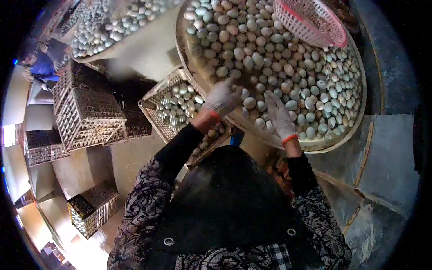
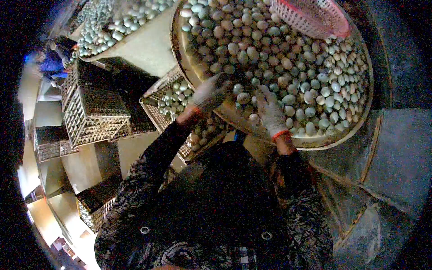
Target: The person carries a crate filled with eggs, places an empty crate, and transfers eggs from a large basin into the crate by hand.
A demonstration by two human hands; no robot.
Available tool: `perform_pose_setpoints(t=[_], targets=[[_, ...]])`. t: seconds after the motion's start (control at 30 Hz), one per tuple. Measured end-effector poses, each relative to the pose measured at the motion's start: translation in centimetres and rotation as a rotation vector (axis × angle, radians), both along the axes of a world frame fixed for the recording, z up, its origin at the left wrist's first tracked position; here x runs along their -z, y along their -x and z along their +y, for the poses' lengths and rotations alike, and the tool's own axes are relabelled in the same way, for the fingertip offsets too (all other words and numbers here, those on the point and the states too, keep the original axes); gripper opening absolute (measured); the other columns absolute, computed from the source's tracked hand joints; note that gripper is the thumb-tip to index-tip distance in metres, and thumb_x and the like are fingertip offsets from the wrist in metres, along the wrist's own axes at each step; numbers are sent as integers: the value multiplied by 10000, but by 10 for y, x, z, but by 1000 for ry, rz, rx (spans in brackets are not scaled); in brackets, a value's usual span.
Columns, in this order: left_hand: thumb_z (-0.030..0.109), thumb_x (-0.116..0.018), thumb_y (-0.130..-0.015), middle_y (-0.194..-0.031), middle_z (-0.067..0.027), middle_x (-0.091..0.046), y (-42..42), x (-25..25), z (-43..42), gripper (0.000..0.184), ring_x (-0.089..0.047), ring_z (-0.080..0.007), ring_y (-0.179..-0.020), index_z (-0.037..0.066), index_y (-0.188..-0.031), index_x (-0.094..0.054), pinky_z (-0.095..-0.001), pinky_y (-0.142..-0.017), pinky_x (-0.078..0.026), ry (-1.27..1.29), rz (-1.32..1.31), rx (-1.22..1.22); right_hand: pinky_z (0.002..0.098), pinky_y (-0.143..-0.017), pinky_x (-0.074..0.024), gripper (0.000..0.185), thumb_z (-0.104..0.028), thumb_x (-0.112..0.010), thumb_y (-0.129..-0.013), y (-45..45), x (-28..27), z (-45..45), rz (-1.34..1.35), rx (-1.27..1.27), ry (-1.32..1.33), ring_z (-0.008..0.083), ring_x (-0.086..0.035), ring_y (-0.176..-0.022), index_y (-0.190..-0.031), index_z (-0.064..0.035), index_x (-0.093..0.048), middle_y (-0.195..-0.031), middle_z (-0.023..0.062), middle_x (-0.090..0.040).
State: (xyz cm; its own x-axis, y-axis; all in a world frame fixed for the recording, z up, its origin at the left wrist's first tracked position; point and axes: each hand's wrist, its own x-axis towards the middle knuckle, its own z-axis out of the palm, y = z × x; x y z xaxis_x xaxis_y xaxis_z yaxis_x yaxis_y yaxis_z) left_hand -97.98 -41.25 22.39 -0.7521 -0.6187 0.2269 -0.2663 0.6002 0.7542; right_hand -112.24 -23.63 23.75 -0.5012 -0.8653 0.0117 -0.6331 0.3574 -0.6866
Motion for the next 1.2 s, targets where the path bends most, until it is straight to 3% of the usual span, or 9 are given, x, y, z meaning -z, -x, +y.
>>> perform_pose_setpoints(t=[0.07,0.2,0.5,0.57,0.77,0.83,0.9,1.07,1.2], targets=[[304,-531,-817,-956,-218,-605,34,4,-13,413,-581,-364,-894,4,-1098,-498,-427,-777,-461,-570,-361,98,347,-928,-405,391,-176,-391,-927,17,10,-3,-75,21,-240,277,-479,-1130,-1304,-79,-366,-1307,162,-400],[263,-529,-784,-902,-189,-616,56,22,-11,346,-602,-326,-861,86,-1082,-538,-394,-703,-484,-42,-667,389,333,-1045,-253,524,-131,-394,-890,15,0,-9,367,-290,-787,254,-279,-1279,-1372,-19,-221,-1421,142,-244],[139,-408,-912,-923,-140,-604,57,28,14,344,-553,-244,-755,61,-1244,-458,-364,-691,-468,440,-630,335,324,-962,-335,609,-389,-472,-854,41,118,-62,-521,34,25,227,-394,-1151,-1303,6,-355,-1302,114,-387],[546,-506,-794,-1055,-179,-580,68,16,24,648,-556,-346,-968,-19,-1112,-503,-379,-799,-464,-603,-441,-338,322,-944,-353,645,-446,-489,-846,43,138,-69,-596,24,142,221,-419,-1123,-1287,12,-384,-1276,108,-419],[417,-516,-811,-1046,-176,-580,60,-29,30,493,-561,-303,-970,1,-1074,-538,-378,-795,-456,-727,-380,-446,324,-895,-400,686,-523,-534,-822,46,129,-84,-1300,259,111,221,-471,-1054,-1257,0,-443,-1221,86,-479],[336,-455,-838,-959,-141,-590,87,108,5,357,-567,-273,-923,37,-997,-568,-393,-743,-455,-427,-444,1,326,-924,-374,644,-497,-487,-847,41,117,-84,-1376,289,81,220,-444,-1100,-1277,-20,-425,-1254,77,-456],[330,-435,-846,-916,-130,-593,71,43,20,338,-568,-262,-909,49,-971,-576,-400,-722,-452,-736,-315,-289,323,-981,-317,597,-455,-410,-887,29,91,-88,-1555,295,115,208,-394,-1176,-1319,-44,-377,-1322,65,-407],[442,-523,-773,-830,-87,-611,77,32,21,447,-581,-232,-729,32,-938,-592,-347,-611,-454,-951,-104,-497,317,-895,-394,760,-597,-510,-795,98,206,-89,-1293,179,84,214,-435,-1110,-1315,-56,-387,-1303,78,-414],[414,-531,-784,-853,-132,-630,85,56,15,403,-617,-291,-790,60,-968,-591,-369,-665,-491,-358,-343,-250,262,-899,-370,773,-594,-486,-815,75,154,-100,-1040,443,-130,180,-422,-1085,-1326,-27,-361,-1295,69,-407]])
